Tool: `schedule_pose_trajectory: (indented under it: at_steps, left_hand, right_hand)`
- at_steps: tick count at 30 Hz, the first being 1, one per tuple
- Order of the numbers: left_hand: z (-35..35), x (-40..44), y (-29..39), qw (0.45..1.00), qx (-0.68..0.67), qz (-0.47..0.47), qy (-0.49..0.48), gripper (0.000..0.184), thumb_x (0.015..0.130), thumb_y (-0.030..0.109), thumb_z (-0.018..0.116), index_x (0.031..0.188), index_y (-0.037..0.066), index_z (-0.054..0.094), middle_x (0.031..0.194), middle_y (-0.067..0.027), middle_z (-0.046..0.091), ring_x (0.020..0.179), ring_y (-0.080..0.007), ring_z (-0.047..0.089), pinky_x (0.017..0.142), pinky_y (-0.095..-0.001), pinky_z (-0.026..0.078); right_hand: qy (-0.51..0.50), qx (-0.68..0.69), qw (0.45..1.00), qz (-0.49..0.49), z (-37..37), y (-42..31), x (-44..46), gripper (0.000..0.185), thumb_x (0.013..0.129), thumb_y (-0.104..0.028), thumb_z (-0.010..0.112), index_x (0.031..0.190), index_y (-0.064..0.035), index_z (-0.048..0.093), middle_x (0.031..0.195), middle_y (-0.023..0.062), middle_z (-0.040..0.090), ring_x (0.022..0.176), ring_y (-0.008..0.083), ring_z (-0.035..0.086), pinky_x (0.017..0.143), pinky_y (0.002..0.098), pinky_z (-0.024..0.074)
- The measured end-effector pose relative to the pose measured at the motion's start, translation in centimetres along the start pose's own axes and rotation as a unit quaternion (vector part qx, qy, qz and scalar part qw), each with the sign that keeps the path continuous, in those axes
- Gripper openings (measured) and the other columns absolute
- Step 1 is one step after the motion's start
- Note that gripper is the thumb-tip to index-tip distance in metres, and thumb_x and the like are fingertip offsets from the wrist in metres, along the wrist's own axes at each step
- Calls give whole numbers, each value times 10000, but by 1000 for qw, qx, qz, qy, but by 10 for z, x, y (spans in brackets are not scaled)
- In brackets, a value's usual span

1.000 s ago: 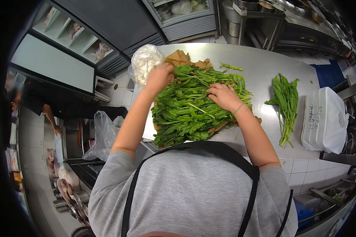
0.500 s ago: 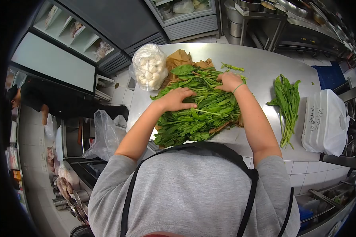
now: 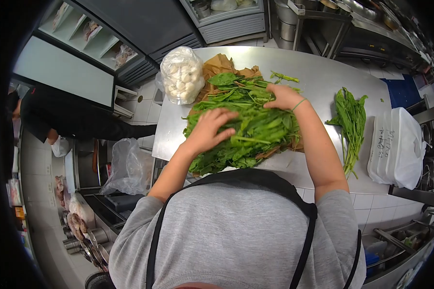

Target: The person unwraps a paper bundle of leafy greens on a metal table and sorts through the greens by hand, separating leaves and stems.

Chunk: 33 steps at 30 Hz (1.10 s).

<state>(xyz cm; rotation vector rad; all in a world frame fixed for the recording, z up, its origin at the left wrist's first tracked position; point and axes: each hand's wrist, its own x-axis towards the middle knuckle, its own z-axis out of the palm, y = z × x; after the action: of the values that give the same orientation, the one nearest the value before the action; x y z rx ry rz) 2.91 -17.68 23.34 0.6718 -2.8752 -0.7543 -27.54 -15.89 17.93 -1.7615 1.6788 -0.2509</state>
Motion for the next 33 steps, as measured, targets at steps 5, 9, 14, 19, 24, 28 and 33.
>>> schedule_pose_trajectory:
  at_steps: [5, 9, 14, 19, 24, 28, 33]
  left_hand:
    - [5, -9, 40, 984, 106, 71, 128, 481, 827, 433, 596, 1261, 239, 519, 1363, -103, 403, 1284, -336, 327, 1052, -577, 197]
    - [37, -8, 34, 983, 160, 57, 72, 517, 769, 429, 658, 1247, 292, 518, 1421, -65, 344, 1347, -325, 243, 1036, -666, 156]
    - [23, 21, -4, 989, 113, 25, 88, 559, 723, 127, 684, 1239, 261, 515, 1365, -68, 410, 1210, -299, 443, 977, -480, 391]
    - [-1, 70, -44, 989, 102, 40, 101, 477, 777, 138, 655, 1224, 243, 529, 1269, -75, 478, 1102, -297, 516, 881, -437, 445]
    - [-5, 82, -40, 960, 204, 34, 191, 402, 826, 202, 635, 1215, 219, 538, 1288, -77, 462, 1176, -302, 451, 981, -451, 360]
    - [3, 60, -24, 952, 153, 74, 253, 398, 828, 241, 635, 1213, 207, 538, 1319, -62, 442, 1237, -292, 396, 1028, -494, 286]
    - [14, 51, -46, 973, 165, 42, 158, 352, 853, 288, 605, 1190, 207, 545, 1279, -34, 470, 1234, -258, 399, 1059, -544, 211]
  right_hand:
    - [185, -26, 981, -46, -12, -29, -59, 565, 727, -327, 729, 1192, -85, 520, 1208, 128, 511, 1162, 315, 467, 957, 417, 388]
    - [177, 1, 981, -78, -3, -38, -103, 619, 662, -250, 772, 1202, -87, 518, 1212, 131, 509, 1149, 325, 469, 970, 420, 386]
    - [248, -67, 965, -51, 39, -49, -122, 675, 627, -234, 798, 1229, -131, 511, 1231, 115, 501, 1170, 314, 456, 1005, 423, 353]
    - [314, -14, 949, -17, 43, -17, -71, 424, 804, -247, 655, 1196, -147, 528, 1202, 64, 521, 1145, 284, 475, 998, 451, 328]
    - [339, -61, 938, 39, 30, -7, -40, 415, 810, -277, 651, 1183, -138, 533, 1193, 64, 524, 1141, 277, 481, 995, 447, 329]
    - [370, -27, 928, 26, 23, -8, -49, 429, 794, -263, 671, 1179, -130, 537, 1190, 69, 520, 1124, 273, 489, 990, 450, 329]
    - [249, -58, 967, -4, 21, -28, -79, 377, 805, -223, 659, 1157, -130, 562, 1150, 72, 544, 1113, 254, 493, 955, 401, 363]
